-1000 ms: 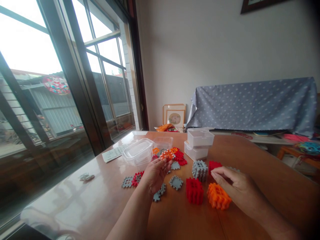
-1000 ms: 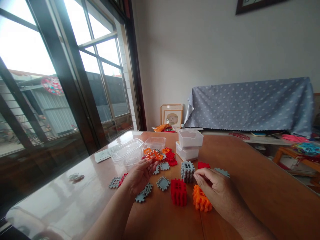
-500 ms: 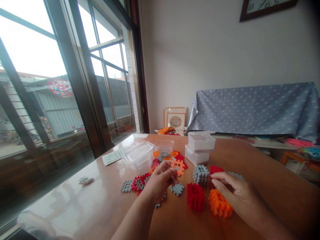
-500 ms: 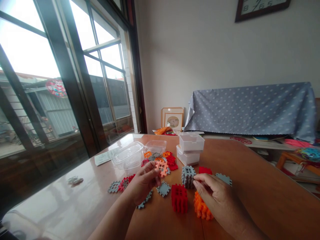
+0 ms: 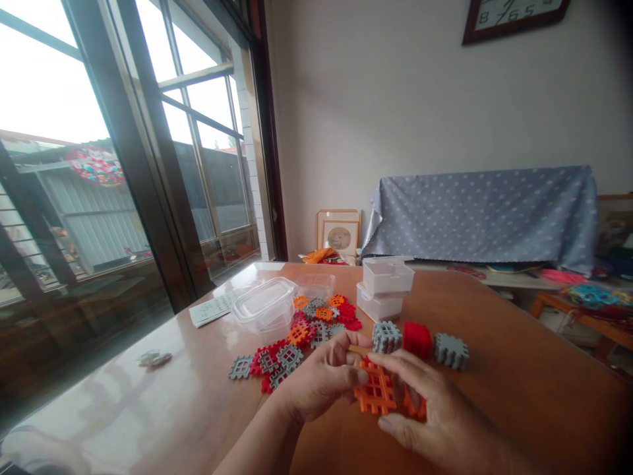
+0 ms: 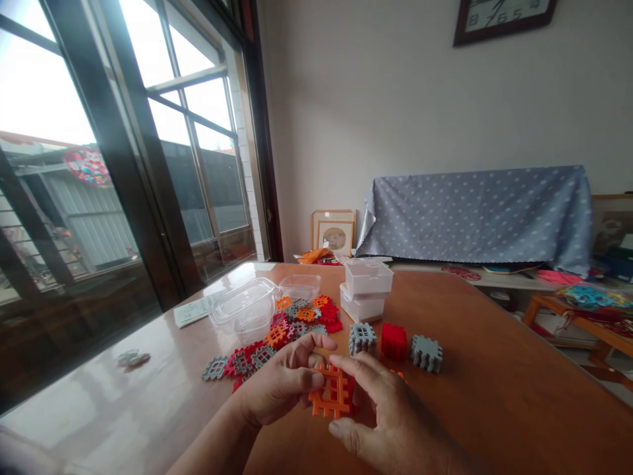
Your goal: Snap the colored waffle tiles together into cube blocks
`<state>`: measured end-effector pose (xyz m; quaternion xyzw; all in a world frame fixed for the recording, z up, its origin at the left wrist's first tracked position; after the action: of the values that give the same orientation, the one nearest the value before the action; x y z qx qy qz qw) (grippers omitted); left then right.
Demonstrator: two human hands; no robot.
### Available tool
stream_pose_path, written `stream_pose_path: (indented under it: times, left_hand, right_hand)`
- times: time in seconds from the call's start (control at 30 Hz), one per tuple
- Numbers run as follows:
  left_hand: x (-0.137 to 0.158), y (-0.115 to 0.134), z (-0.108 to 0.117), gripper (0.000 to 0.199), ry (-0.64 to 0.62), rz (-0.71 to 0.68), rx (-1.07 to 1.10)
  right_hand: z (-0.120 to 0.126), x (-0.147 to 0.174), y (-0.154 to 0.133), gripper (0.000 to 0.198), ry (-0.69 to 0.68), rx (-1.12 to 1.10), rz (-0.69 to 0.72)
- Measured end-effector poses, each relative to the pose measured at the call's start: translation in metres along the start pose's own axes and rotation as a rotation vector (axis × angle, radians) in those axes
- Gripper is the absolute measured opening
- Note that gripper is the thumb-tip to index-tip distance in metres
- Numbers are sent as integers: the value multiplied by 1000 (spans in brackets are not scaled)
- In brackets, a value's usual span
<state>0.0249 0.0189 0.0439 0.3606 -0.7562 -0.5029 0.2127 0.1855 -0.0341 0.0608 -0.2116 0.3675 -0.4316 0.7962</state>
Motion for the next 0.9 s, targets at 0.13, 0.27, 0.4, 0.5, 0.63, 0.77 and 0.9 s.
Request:
stream_pose_path:
  times: [0.13,0.27,0.4,0.5,0.63,0.77,0.9]
  left_hand:
    - [-3,-1,-1,45,35,-61,53]
    - [-6,-5,-5,40,7,-132,12]
    - [-9,-7,-2,32,48,-144,-27]
    - [-10,-5,4,31,116,-140,-63]
    - [-10,-6,6,31,112,-95,-88]
    - [-9,-10,2,34,48,-41,-100]
    - [-9,-11,0,37,17,-29,-103]
  right_hand:
    - [3,-3,5,52,125,98,-39]
    - [14,-2,11,52,278,262,-93]
    - [16,-2,12,55,257,303,-105]
    - [19,-1,12,67,223,276,-79]
    - [21,0,12,69,149,244,-37]
    - [24,-1,8,58,52,199,-28]
    - [25,-1,2,58,-29,140,-32]
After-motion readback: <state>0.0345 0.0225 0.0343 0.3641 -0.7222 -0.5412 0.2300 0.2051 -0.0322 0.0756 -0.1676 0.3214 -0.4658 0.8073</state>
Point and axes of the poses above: each hand's wrist, its own x-axis away from the middle knuckle, its own z-axis out of the back of the hand, y = z × x, the point moved 6 cm from there along -x, towards the middle knuckle, and after that the axes turned 2 degrees about y, right-handed, at the moved point
